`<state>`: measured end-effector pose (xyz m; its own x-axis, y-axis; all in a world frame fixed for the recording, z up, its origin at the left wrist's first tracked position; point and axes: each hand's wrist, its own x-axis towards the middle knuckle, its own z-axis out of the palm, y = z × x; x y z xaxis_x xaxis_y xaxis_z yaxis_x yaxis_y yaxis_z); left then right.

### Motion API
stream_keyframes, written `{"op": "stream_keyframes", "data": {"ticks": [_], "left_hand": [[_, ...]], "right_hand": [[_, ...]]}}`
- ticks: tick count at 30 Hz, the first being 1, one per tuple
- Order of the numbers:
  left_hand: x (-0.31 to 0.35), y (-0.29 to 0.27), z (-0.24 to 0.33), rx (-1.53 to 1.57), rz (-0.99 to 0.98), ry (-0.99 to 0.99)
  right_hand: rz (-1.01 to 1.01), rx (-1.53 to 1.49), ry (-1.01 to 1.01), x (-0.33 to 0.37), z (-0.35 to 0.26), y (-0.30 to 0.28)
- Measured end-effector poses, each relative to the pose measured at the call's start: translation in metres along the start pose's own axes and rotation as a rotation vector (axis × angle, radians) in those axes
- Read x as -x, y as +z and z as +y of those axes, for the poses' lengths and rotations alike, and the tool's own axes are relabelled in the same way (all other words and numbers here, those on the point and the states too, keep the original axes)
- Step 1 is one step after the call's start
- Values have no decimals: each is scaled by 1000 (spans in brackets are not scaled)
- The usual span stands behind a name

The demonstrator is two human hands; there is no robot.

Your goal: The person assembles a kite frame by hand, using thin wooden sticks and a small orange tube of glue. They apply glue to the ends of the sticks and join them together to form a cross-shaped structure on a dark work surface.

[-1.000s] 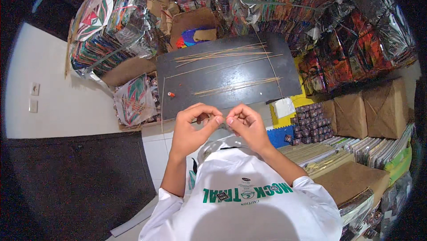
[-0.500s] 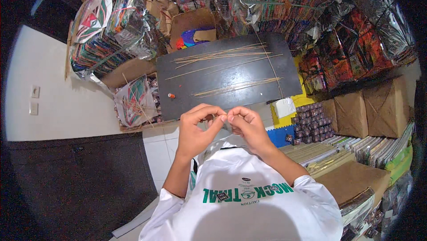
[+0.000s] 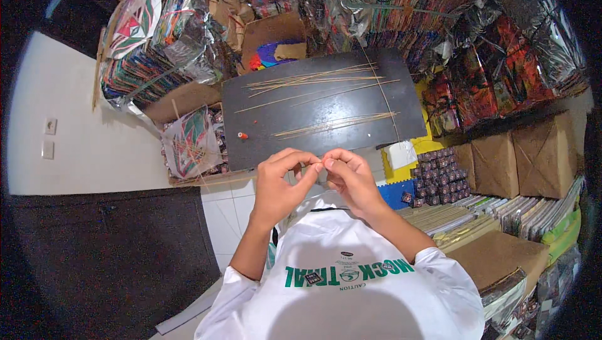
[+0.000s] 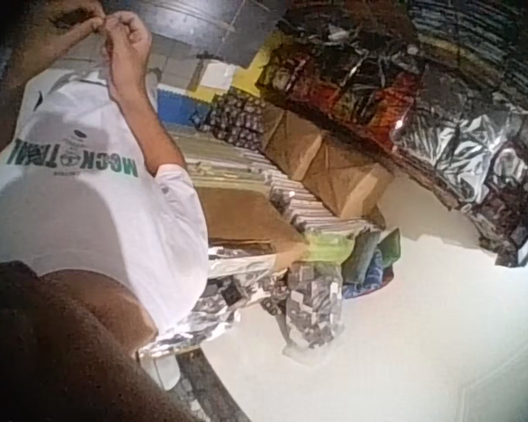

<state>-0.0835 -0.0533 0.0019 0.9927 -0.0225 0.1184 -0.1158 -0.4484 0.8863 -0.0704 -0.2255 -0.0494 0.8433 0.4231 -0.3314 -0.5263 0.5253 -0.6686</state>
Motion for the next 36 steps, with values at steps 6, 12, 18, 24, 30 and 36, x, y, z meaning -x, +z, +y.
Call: {"op": "stream_keyframes", "data": {"ticks": [6,12,18,24,30,36], "left_hand": [[-1,-2,2,32,-59,-2],[-2,-7,-1,84,-128,31],[-3,-7,0,98,-127,107],[-5,-8,-5,92,-147,107],[-7,-9,-6,110,-152,113],[-11,-13,-5,113,-180,79]], "right_hand": [[-36,5,-5,-1,2,-9],[-158,126,-11,-1,-6,-13],[-173,191,13,0,-9,-12],[-174,155,60,0,-11,-13],[-176,144,97,-1,-12,-12],[-187,168,117,-4,-15,-12]]}}
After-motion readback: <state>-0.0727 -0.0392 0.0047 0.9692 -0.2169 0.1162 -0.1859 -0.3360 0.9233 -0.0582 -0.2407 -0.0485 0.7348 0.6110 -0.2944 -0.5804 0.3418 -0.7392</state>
